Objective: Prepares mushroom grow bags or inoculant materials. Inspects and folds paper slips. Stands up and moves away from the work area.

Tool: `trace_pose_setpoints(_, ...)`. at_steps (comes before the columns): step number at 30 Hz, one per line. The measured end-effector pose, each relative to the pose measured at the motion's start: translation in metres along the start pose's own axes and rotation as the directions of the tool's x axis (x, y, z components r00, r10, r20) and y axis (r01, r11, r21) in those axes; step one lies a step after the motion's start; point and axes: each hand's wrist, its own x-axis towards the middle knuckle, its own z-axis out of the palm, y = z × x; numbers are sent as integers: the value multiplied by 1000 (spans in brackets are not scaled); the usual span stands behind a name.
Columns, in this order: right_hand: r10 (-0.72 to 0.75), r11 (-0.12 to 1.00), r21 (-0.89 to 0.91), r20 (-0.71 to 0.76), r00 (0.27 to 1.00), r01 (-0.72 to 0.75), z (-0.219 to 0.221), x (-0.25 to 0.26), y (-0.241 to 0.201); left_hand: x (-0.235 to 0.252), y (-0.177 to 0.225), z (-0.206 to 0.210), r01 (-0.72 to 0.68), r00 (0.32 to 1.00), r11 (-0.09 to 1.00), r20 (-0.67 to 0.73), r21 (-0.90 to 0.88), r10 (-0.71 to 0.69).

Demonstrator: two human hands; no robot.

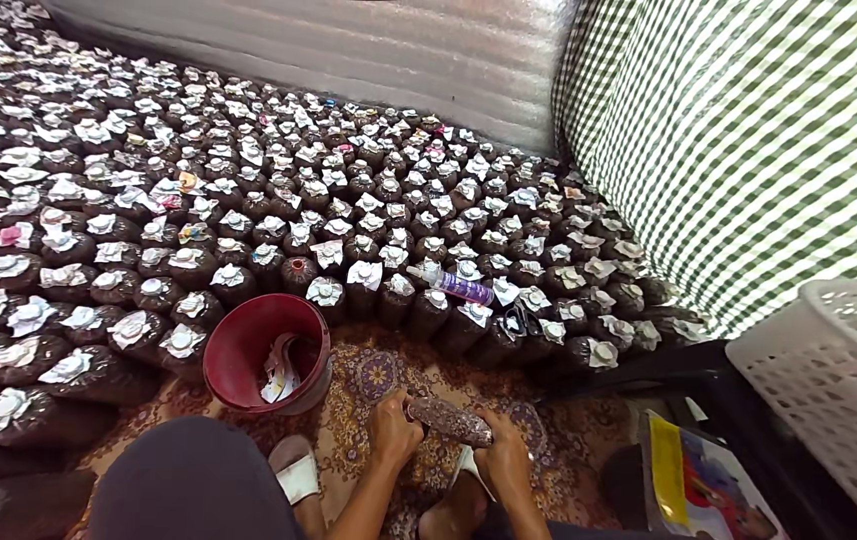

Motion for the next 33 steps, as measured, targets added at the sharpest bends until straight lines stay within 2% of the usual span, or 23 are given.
trace_pose_setpoints(6,5,1000,18,14,1000,-6,2,1,4,2,-3,2,-17,1000,1000,-6,-7,17)
trace_pose_setpoints(11,48,992,115,84,995,-57,6,2,9,2,-8,5,-56,998,998,-9,-38,56)
trace_pose_setpoints(15,75,965,240,152,986,-110,15,5,18,2,-12,6,-119,993,992,14,-36,120)
trace_pose_setpoints(19,106,880,435,207,972,-189,22,6,23,1,-15,4,-149,988,987,18,-63,150)
trace_pose_setpoints(21,127,813,527,251,960,-245,22,3,23,0,-14,1,-159,987,984,-5,-78,160)
trace_pose_setpoints(23,161,687,645,312,936,-333,22,0,21,-4,-9,-5,-206,978,972,-54,-108,201)
trace_pose_setpoints(25,157,444,774,428,890,-451,16,-3,14,-11,4,-18,-257,966,956,-54,-137,252)
trace_pose_setpoints(27,53,186,832,523,851,-523,9,-5,9,-21,17,-31,-286,950,934,61,-214,305)
trace_pose_setpoints(28,-21,100,838,541,841,-537,5,-7,7,-26,23,-35,-283,935,928,145,-241,323)
trace_pose_setpoints(30,-126,38,829,558,820,-559,-3,-9,0,-33,30,-35,-291,913,929,224,-226,341)
trace_pose_setpoints(33,-190,45,825,561,806,-563,-11,-10,-9,-35,31,-27,-274,944,937,128,-216,305)
